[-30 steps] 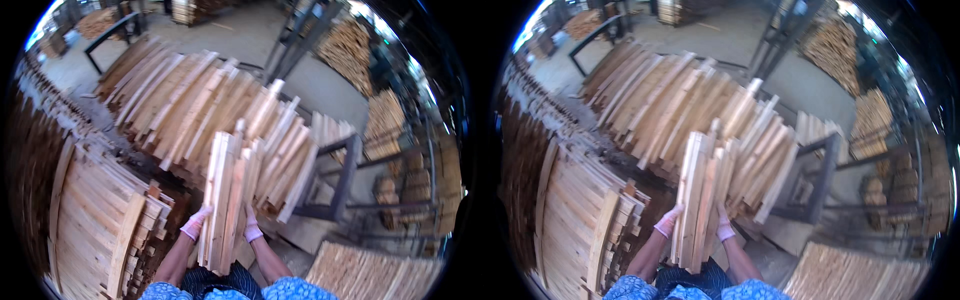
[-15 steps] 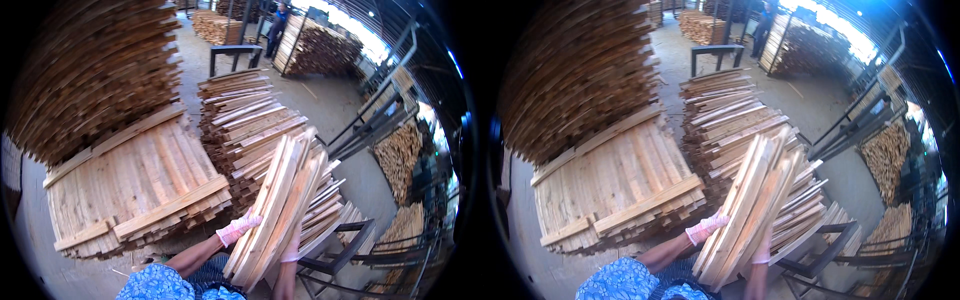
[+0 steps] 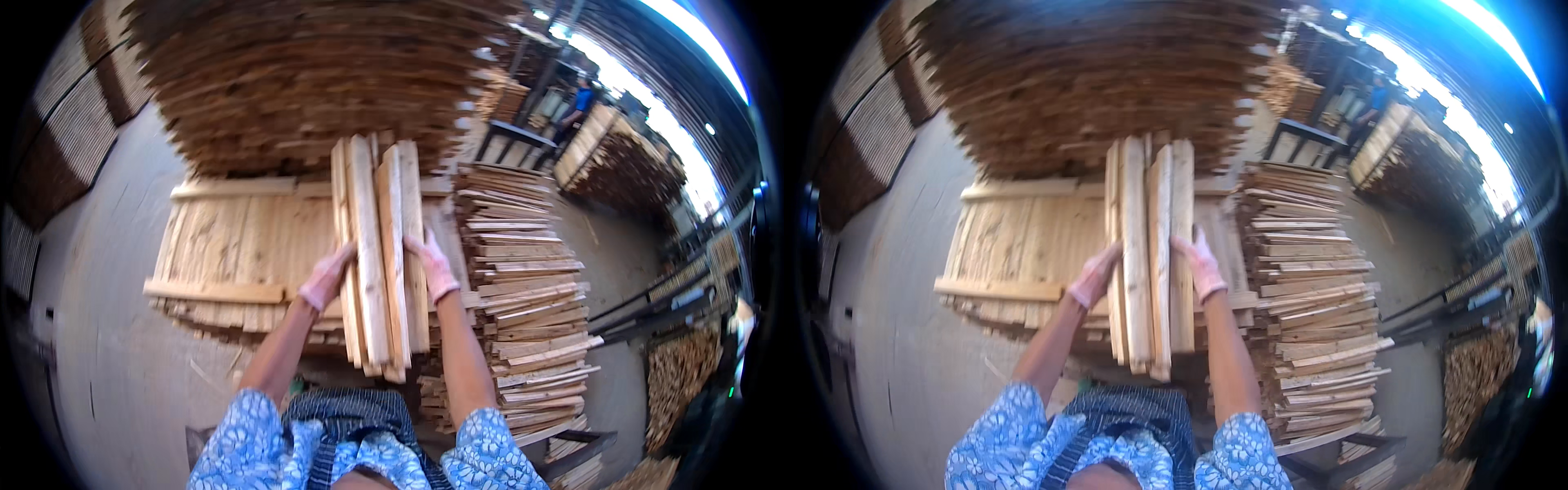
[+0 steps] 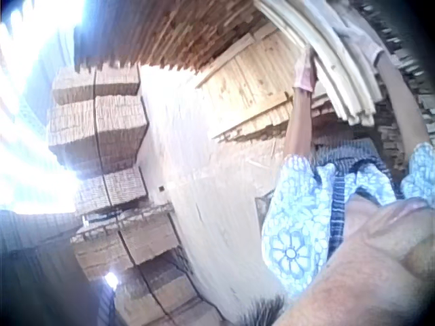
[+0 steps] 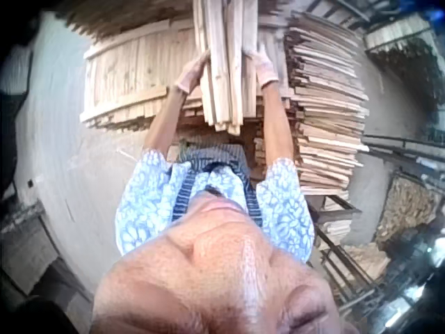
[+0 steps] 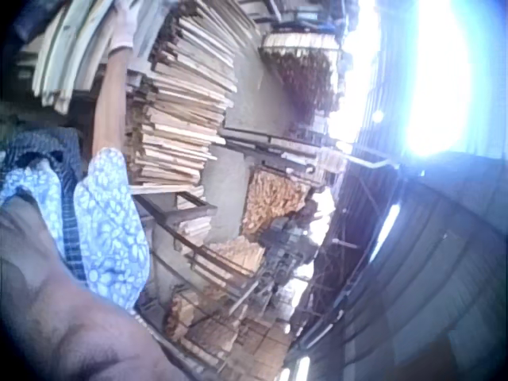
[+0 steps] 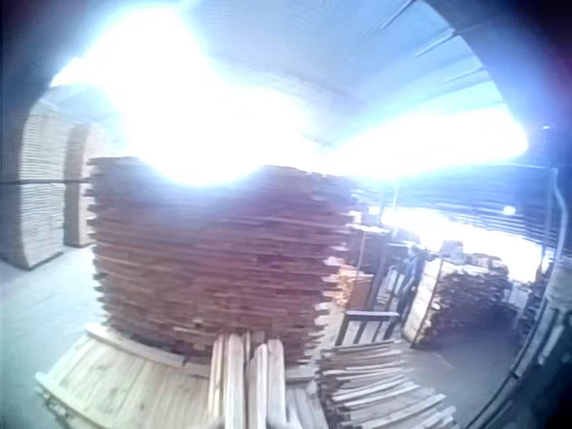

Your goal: The person repeatedly picks up stacks of wooden planks from a pile on the floor and places them onto a metal rack. The task involves lifting, carrying, and arranging the lumber in a repetitive cycle within a warehouse environment.

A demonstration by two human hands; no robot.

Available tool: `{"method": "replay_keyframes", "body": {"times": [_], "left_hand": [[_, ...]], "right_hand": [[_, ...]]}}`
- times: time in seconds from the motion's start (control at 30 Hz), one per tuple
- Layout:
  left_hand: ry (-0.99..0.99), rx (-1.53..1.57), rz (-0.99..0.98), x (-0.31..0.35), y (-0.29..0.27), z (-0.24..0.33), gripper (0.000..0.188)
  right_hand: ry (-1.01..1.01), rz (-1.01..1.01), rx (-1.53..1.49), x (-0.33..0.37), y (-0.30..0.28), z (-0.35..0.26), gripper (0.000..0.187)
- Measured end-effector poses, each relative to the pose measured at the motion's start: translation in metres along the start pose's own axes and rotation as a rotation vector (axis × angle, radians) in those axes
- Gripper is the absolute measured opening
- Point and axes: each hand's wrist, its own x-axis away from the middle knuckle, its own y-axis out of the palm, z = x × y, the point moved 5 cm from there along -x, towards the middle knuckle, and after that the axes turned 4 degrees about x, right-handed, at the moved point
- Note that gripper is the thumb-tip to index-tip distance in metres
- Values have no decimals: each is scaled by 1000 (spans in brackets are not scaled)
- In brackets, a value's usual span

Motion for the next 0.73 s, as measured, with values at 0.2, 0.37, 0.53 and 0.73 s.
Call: {"method": "replay_keyframes", "body": {"times": [0.2, 0.37, 0.53, 0.73], "left_hand": [[-315, -741, 324, -27, -75, 21, 91], [-236, -473, 291, 10, -140, 40, 95], [-251, -353, 378, 81, -239, 116, 68], [-352, -760, 558, 101, -373, 233, 63]], "right_hand": [[276, 288, 827, -17, 75, 43, 83], [-11, 294, 842, -43, 70, 58, 70], [46, 81, 531, -4, 64, -18, 66], [35, 179, -19, 45, 104, -91, 78]]}}
